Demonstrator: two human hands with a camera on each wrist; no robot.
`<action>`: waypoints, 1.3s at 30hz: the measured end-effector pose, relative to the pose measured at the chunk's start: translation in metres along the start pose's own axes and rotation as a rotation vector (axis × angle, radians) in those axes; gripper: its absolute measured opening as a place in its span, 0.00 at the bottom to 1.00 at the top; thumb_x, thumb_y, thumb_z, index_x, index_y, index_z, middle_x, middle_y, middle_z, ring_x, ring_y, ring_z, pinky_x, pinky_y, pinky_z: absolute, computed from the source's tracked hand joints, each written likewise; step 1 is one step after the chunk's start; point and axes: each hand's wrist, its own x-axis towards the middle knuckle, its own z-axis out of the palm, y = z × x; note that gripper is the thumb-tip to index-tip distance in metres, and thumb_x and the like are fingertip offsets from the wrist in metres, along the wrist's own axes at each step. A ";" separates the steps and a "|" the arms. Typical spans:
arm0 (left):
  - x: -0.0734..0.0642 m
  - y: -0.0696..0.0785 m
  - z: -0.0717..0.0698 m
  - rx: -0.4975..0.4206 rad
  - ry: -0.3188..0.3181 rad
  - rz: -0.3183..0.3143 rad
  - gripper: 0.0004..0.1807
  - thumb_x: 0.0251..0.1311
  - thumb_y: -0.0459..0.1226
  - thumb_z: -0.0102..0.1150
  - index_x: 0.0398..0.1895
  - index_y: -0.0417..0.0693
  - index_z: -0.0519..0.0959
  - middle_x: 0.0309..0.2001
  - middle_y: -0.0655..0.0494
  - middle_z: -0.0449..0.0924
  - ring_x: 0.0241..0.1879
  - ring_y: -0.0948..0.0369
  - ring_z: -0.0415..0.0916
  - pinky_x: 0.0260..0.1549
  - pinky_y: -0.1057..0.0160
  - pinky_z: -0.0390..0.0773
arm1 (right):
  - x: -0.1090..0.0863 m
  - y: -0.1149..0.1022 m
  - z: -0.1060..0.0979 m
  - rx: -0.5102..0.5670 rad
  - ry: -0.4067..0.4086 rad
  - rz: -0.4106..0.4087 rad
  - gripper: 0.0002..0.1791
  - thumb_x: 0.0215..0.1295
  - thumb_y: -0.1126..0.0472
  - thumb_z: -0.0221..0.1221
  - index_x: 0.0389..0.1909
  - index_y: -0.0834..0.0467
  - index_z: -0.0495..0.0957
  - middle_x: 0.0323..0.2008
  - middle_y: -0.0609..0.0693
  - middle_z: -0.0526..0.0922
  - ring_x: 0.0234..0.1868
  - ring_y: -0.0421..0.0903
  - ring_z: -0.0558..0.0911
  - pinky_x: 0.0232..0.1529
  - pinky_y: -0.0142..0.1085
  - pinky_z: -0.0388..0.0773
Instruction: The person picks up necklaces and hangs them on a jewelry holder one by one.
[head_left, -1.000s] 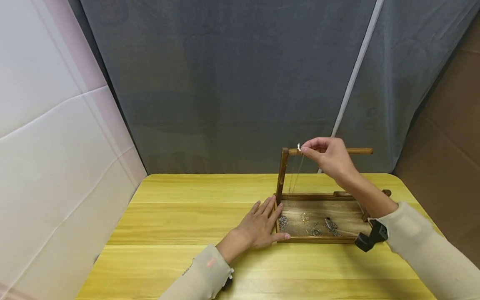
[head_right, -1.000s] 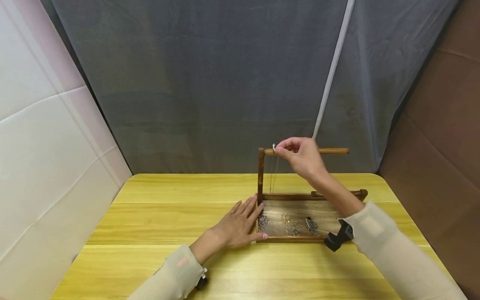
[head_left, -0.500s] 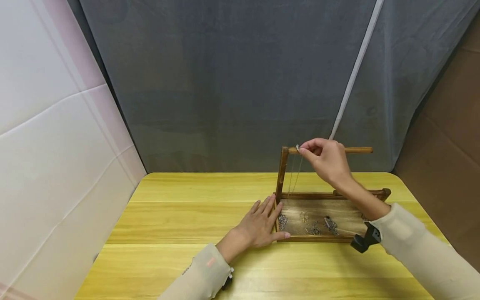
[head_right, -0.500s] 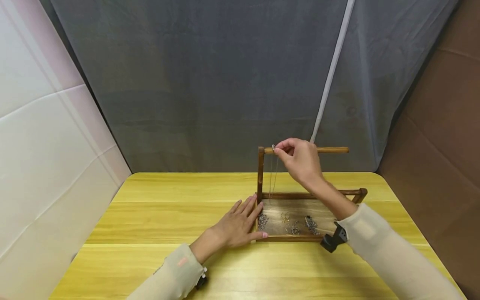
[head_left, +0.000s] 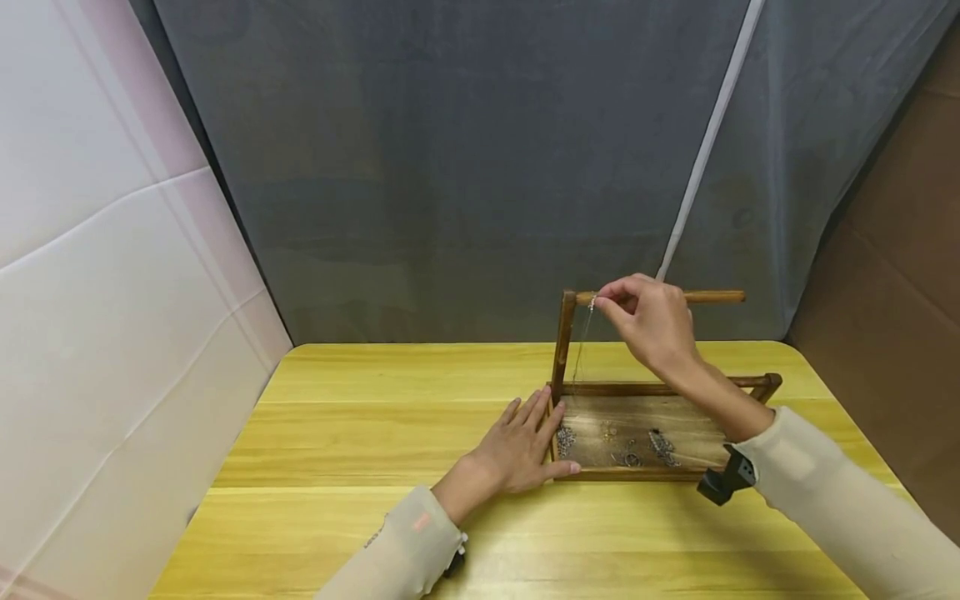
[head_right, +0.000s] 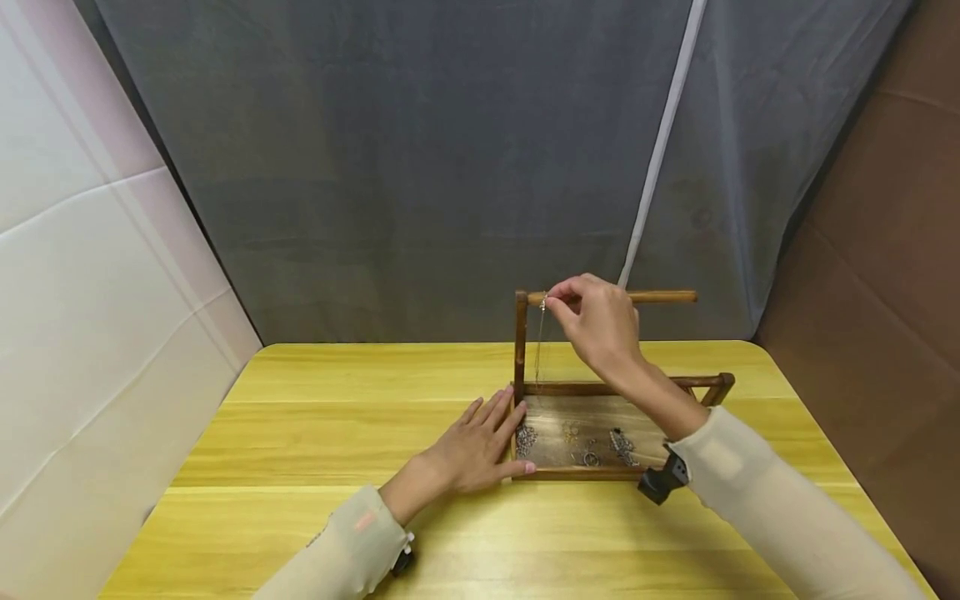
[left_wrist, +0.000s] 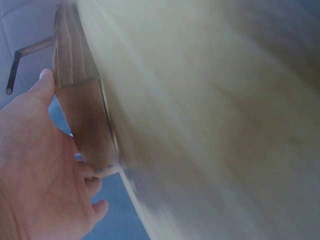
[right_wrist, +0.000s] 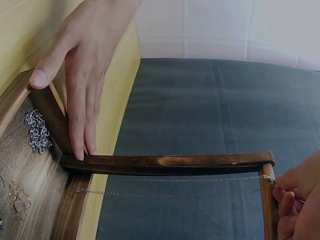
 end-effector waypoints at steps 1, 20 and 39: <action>0.000 0.000 0.000 -0.001 0.002 0.000 0.54 0.72 0.74 0.34 0.88 0.51 0.43 0.87 0.45 0.32 0.86 0.53 0.36 0.83 0.47 0.43 | -0.001 0.000 0.000 0.002 0.000 -0.002 0.05 0.71 0.62 0.69 0.39 0.61 0.90 0.35 0.56 0.89 0.28 0.50 0.85 0.27 0.37 0.76; -0.002 0.001 0.001 -0.010 -0.003 -0.001 0.54 0.72 0.75 0.33 0.88 0.52 0.42 0.87 0.46 0.30 0.86 0.53 0.35 0.83 0.47 0.42 | -0.017 0.004 -0.023 -0.016 -0.026 -0.082 0.02 0.68 0.64 0.71 0.38 0.59 0.89 0.26 0.50 0.83 0.19 0.42 0.70 0.20 0.33 0.63; -0.005 0.002 -0.001 -0.017 -0.001 0.000 0.54 0.72 0.74 0.35 0.88 0.51 0.42 0.87 0.45 0.31 0.86 0.52 0.36 0.83 0.47 0.42 | -0.043 0.031 -0.042 -0.047 -0.194 -0.188 0.06 0.63 0.67 0.74 0.40 0.58 0.89 0.31 0.46 0.87 0.25 0.36 0.75 0.22 0.31 0.68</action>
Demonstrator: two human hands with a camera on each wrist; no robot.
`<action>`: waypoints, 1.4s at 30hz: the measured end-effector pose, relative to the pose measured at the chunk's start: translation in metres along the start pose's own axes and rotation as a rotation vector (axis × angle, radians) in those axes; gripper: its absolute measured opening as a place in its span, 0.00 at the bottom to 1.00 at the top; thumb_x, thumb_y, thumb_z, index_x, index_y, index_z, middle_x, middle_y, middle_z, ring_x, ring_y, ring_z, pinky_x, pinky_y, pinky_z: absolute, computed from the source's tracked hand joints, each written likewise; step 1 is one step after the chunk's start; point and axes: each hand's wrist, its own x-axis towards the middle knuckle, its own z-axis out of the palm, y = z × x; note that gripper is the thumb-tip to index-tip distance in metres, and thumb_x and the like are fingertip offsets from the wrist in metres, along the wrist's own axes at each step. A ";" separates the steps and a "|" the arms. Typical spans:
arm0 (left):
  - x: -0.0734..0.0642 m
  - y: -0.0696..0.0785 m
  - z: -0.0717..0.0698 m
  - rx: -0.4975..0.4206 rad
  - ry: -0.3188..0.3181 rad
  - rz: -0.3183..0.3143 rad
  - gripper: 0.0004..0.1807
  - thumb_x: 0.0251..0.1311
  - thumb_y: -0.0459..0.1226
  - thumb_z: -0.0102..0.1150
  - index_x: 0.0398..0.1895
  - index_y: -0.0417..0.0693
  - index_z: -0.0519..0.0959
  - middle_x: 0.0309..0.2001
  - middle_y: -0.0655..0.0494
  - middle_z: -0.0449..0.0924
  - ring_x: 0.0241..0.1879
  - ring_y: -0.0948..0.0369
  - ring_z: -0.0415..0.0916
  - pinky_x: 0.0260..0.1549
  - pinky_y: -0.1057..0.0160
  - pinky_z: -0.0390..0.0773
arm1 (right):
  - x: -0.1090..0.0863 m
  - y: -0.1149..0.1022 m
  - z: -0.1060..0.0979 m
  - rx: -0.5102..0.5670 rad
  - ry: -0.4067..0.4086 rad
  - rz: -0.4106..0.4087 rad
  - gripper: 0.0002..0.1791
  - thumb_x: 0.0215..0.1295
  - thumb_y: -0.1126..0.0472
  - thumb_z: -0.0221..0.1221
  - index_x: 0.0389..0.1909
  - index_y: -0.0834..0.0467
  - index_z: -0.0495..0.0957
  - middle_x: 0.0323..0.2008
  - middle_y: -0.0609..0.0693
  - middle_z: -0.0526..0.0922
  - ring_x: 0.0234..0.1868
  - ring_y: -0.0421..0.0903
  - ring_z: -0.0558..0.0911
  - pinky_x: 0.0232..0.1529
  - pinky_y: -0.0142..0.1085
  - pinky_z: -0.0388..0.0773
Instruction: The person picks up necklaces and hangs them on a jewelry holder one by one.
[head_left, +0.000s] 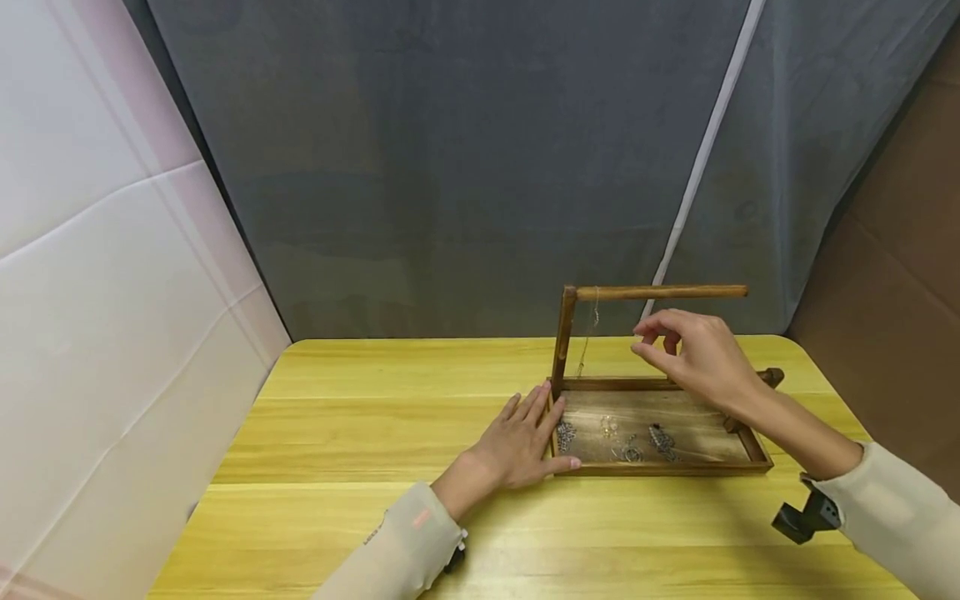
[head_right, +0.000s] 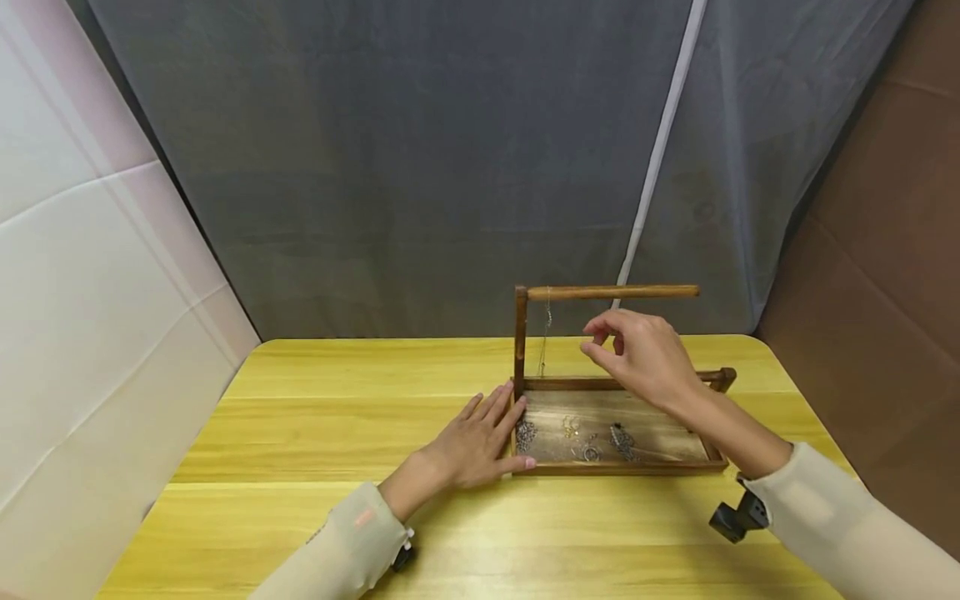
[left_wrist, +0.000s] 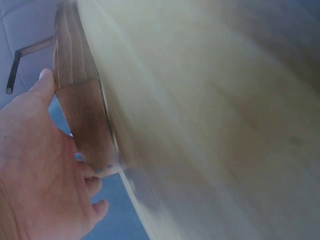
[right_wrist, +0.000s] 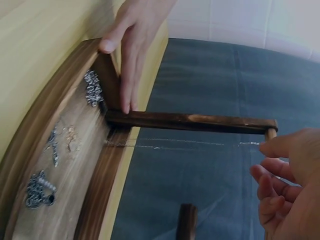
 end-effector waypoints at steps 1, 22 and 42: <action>0.000 0.000 0.000 0.001 0.002 0.001 0.54 0.72 0.74 0.35 0.88 0.51 0.42 0.87 0.45 0.31 0.86 0.52 0.36 0.83 0.47 0.42 | -0.002 0.001 0.000 -0.001 -0.004 -0.001 0.07 0.62 0.68 0.74 0.40 0.58 0.89 0.30 0.46 0.87 0.24 0.36 0.75 0.22 0.31 0.68; -0.001 0.000 -0.001 -0.011 -0.001 0.004 0.54 0.73 0.74 0.35 0.88 0.51 0.40 0.87 0.45 0.30 0.86 0.53 0.35 0.83 0.48 0.41 | -0.043 0.019 0.003 0.031 -0.176 -0.111 0.11 0.59 0.69 0.76 0.42 0.57 0.88 0.32 0.42 0.87 0.25 0.28 0.73 0.22 0.27 0.73; -0.002 0.000 -0.002 0.005 -0.001 -0.001 0.55 0.71 0.76 0.30 0.88 0.52 0.40 0.87 0.45 0.30 0.86 0.53 0.35 0.83 0.48 0.42 | -0.082 0.037 0.027 0.023 -0.371 -0.136 0.10 0.62 0.65 0.74 0.43 0.53 0.87 0.30 0.35 0.83 0.24 0.24 0.68 0.21 0.25 0.68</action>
